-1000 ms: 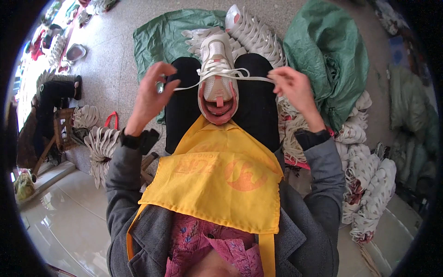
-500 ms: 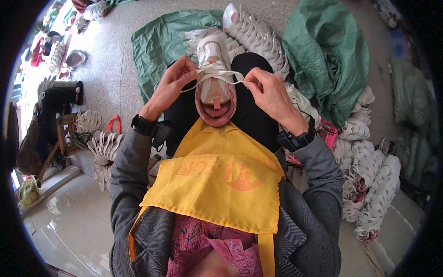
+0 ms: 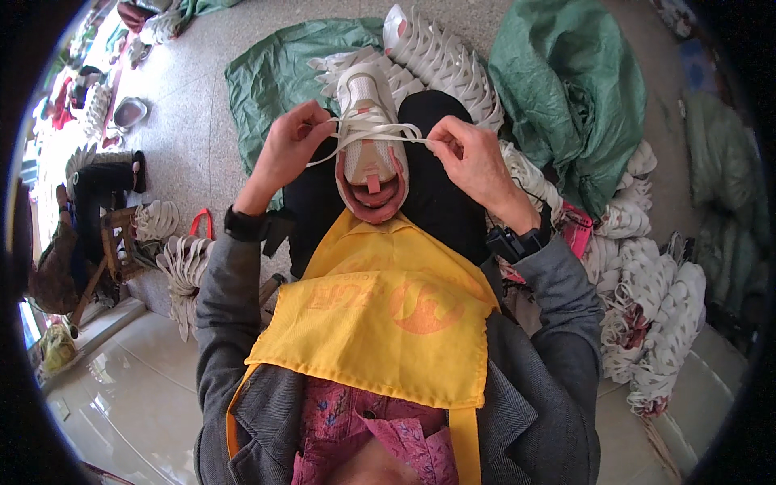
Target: Lacing a white and pink shoe.
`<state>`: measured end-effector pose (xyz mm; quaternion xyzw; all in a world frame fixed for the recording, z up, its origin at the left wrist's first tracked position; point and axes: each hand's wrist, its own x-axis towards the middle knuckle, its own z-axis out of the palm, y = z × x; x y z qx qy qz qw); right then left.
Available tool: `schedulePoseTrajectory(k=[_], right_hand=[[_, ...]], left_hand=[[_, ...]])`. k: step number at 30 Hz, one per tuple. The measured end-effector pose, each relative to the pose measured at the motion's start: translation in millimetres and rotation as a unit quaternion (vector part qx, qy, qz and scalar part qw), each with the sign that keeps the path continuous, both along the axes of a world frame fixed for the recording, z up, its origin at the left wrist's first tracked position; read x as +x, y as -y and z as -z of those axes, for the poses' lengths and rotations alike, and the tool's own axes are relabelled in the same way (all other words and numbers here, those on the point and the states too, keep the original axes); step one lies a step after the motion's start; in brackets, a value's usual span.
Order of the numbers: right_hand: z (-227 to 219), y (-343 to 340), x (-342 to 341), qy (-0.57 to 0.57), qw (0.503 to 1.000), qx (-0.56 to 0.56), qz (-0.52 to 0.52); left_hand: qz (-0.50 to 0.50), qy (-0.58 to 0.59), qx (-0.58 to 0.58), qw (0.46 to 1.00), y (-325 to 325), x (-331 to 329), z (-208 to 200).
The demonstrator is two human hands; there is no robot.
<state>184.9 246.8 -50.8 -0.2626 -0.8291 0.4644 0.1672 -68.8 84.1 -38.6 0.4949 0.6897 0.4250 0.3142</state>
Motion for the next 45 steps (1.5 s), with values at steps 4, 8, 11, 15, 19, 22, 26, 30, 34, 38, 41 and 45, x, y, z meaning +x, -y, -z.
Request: schedulePoseTrajectory(k=[4,8,11,15,19,22,26,30,34,38,41,45], right_hand=[[0.7,-3.4,-1.6,0.018,1.000,-0.016,-0.006],[8.7,-12.4,2.7,0.000,0.997,-0.073,-0.016],[4.8,-20.6,15.8,0.005,0.992,-0.124,-0.039],[-12.6,-32.5,40.4,0.042,0.983,-0.171,-0.058],[-10.5,-58.7,73.3,0.063,0.980,-0.190,-0.023],[0.9,-57.3,80.1,0.100,0.971,-0.216,0.002],[-2.5,-34.9,47.5,0.052,0.982,-0.178,0.031],[-16.6,-21.5,-1.2,-0.002,1.000,0.027,0.006],[-21.6,-13.8,-42.0,-0.028,0.990,0.118,-0.079],[-22.2,-17.1,-51.5,0.032,0.989,0.050,-0.135],[-23.8,-22.3,-50.2,0.050,0.981,-0.128,-0.135],[-22.9,-30.1,-49.1,-0.054,0.952,-0.265,-0.145]], left_hand=[[0.035,0.237,-0.043,0.970,-0.6,-3.9,2.1],[0.034,0.175,-0.059,0.982,-2.3,-3.0,9.1],[0.035,0.129,-0.073,0.988,-3.0,-4.2,13.3],[0.044,0.081,-0.056,0.994,-5.3,-3.5,20.8],[0.042,0.019,-0.019,0.999,-6.8,4.5,16.9],[0.035,-0.017,0.017,0.999,-4.5,9.1,16.2],[-0.005,0.030,0.001,1.000,3.6,19.1,11.9],[-0.033,0.100,-0.036,0.994,15.8,22.2,15.1],[-0.017,0.106,-0.058,0.993,18.8,21.5,15.7],[-0.013,0.123,-0.065,0.990,20.5,23.3,11.0],[-0.016,0.125,-0.068,0.990,20.6,24.0,7.6],[-0.007,0.156,-0.059,0.986,21.1,25.4,6.4]])
